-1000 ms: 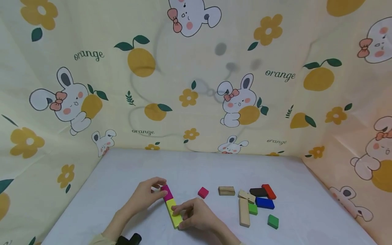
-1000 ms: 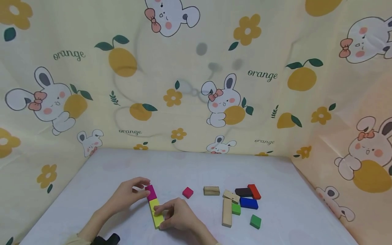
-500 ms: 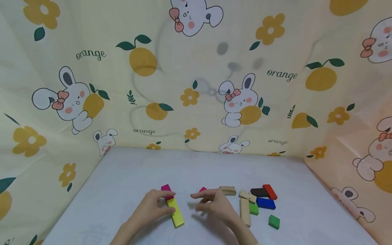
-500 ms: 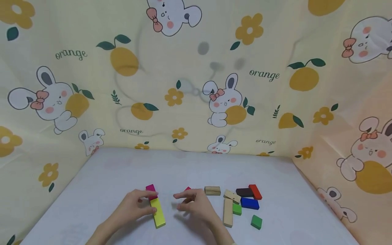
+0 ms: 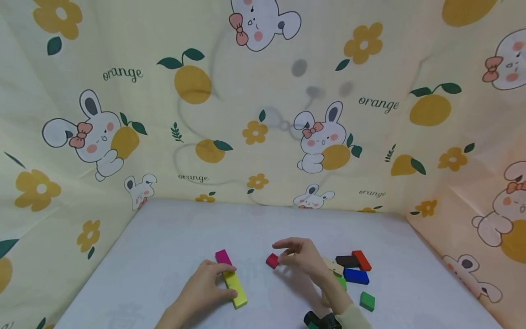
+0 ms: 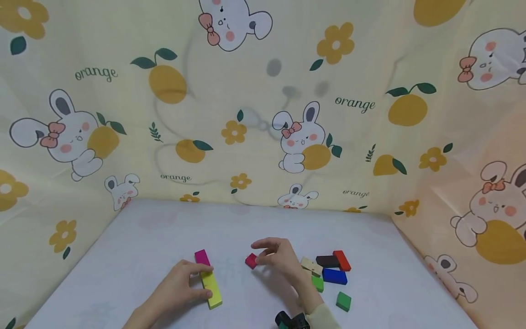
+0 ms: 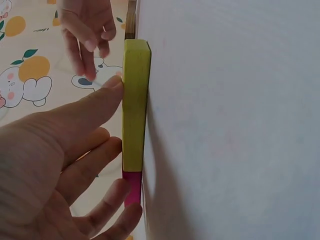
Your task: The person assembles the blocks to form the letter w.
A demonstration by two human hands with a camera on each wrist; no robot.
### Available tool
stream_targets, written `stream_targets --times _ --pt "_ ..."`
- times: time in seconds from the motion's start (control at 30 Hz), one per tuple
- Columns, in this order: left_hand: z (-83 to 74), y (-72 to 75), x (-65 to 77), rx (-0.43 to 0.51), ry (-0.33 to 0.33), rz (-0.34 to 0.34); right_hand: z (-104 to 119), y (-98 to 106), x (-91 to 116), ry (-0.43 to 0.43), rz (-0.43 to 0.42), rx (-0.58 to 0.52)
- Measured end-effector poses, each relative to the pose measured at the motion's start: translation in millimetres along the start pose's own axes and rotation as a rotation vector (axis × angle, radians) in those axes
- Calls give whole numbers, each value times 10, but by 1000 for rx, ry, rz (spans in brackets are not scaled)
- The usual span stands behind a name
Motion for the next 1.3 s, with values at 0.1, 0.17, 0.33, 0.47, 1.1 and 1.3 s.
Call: stream_targets --times 0.1,0.17,0.33,0.47,1.1,1.3 --pt "5 -5 1 7 6 4 -66 37 -78 21 79 35" --pt "7 -4 -3 19 8 8 -108 67 -124 22 127 50" --pt "21 4 -16 36 30 20 -158 157 -241 32 210 119" --pt "29 21 -18 40 55 11 -149 209 -344 59 243 204" --pt "25 -37 -15 64 92 25 -274 300 -378 42 371 207" --pt "39 -31 -14 67 106 35 -310 272 -392 40 364 178"
Point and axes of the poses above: each hand's wrist, its own x-axis away from the middle knuckle, its own y-axis out of the back of the hand, z = x × y, the point moved 3 cm from there along -x, towards the middle knuckle, and after that the axes turned 1 degree about -x, right-handed, at the moved point
